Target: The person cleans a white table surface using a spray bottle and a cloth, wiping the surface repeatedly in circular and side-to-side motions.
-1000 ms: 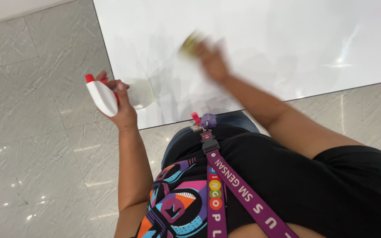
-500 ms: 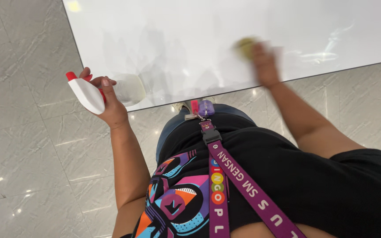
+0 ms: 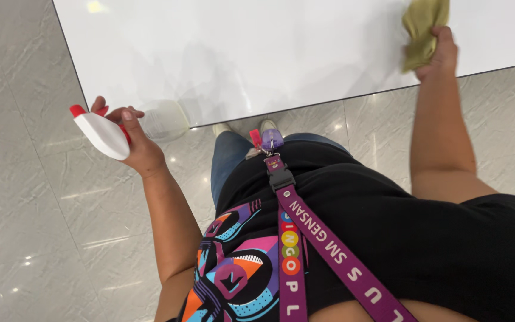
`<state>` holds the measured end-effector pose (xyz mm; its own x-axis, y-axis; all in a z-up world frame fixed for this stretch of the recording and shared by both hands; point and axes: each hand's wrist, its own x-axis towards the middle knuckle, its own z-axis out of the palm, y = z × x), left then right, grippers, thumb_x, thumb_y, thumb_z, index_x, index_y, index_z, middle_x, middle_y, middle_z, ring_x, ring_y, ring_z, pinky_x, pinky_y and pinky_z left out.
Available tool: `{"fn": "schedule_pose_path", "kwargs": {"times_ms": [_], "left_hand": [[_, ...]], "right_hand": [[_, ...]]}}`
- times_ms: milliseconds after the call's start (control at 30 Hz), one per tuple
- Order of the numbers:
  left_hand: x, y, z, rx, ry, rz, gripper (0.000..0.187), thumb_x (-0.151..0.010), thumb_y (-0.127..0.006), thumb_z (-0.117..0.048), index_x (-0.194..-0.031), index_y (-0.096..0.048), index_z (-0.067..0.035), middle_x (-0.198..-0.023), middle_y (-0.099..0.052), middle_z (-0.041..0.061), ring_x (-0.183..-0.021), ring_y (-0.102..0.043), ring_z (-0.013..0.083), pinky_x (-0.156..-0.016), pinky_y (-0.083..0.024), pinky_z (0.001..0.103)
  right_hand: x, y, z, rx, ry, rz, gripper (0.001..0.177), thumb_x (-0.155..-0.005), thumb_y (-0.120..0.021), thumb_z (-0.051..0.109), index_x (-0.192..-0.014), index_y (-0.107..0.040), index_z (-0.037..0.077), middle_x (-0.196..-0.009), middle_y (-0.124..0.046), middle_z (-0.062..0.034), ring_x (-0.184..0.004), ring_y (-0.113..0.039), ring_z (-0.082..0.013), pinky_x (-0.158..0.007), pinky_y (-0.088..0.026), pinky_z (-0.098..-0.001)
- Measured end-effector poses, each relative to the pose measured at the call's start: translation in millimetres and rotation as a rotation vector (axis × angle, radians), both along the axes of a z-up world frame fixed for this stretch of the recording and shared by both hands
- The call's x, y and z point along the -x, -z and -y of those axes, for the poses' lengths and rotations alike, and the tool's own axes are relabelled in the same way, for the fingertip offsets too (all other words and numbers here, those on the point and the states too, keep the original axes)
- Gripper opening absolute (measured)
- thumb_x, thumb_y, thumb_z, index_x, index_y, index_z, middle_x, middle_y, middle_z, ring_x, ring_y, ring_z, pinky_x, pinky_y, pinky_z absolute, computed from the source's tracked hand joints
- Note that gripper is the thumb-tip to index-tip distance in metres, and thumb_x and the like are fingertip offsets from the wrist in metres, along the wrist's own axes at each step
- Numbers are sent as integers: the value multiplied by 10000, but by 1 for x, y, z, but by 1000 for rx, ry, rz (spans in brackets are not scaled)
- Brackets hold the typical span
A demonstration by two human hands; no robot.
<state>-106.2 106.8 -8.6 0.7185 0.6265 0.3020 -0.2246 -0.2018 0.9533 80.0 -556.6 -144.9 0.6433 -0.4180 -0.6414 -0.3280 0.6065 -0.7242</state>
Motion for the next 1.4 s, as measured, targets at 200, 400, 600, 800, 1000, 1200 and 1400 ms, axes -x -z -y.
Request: {"fn": "schedule_pose_path", "kwargs": {"times_ms": [200, 400, 600, 800, 1000, 1200, 1400], "left_hand": [[3, 3, 1, -101, -10, -4, 756, -1129, -732, -262, -1651, -247, -9, -1474, -547, 153, -912, -699, 161, -966, -640, 364], [4, 1, 1, -166, -32, -2, 682, -1147, -734, -257, -1590, -282, -5, -1498, -553, 154, -923, -719, 162, -1115, -602, 372], [1, 0, 13, -156, 18, 47, 619, -1123, -726, -206, -1575, -348, -15, -1414, -592, 139, -924, -701, 149, -988, -627, 355], [-8, -6, 25, -31, 14, 16, 604, -1045, -742, -165, -1499, -385, 11, -1247, -660, 117, -953, -690, 150, -908, -669, 372], [-10, -24, 9, -13, -38, -93, 563, -986, -738, -154, -1430, -465, 58, -1015, -652, 127, -847, -658, 138, -866, -599, 342], [-12, -36, -20, -80, -5, -22, 542, -1036, -717, -140, -1463, -443, 53, -1371, -601, 127, -951, -668, 143, -935, -626, 370], [-9, -47, -53, -464, -23, -44, 319, -1090, -695, -8, -1369, -543, 15, -1301, -645, 173, -1085, -697, 235, -1211, -467, 479]], "right_hand": [[-2, -5, -58, 171, -124, 133, 388, -952, -567, 191, -1265, -676, -10, -1258, -732, -160, -1039, -741, -262, -846, -626, -403], [2, -13, -85, 1149, -406, 312, 319, -1025, -695, 216, -1244, -699, -16, -1153, -587, -149, -905, -625, -216, -759, -581, -356], [17, -15, -157, 1468, -1128, 321, 643, -1046, -698, 354, -1554, -473, 29, -1512, -433, -242, -1352, -470, -381, -1117, -411, -455], [11, -13, -177, 1586, -1430, 276, 848, -1049, -484, 506, -1693, -126, 85, -1747, -29, -197, -1612, 17, -346, -1282, -2, -552], [1, 24, -183, 1647, -1287, 186, 776, -1084, -444, 430, -1689, -138, 54, -1755, -51, -192, -1620, -2, -367, -1289, 13, -576], [-1, 77, -347, 2043, -1147, 732, 724, -1071, -506, 247, -1635, -262, -136, -1694, -231, -333, -1581, -170, -485, -1289, -105, -593], [62, -10, -520, 1453, -1835, 1084, 771, -929, -539, 289, -1581, -269, -22, -1652, -250, -229, -1541, -196, -357, -1237, -123, -494]]}}
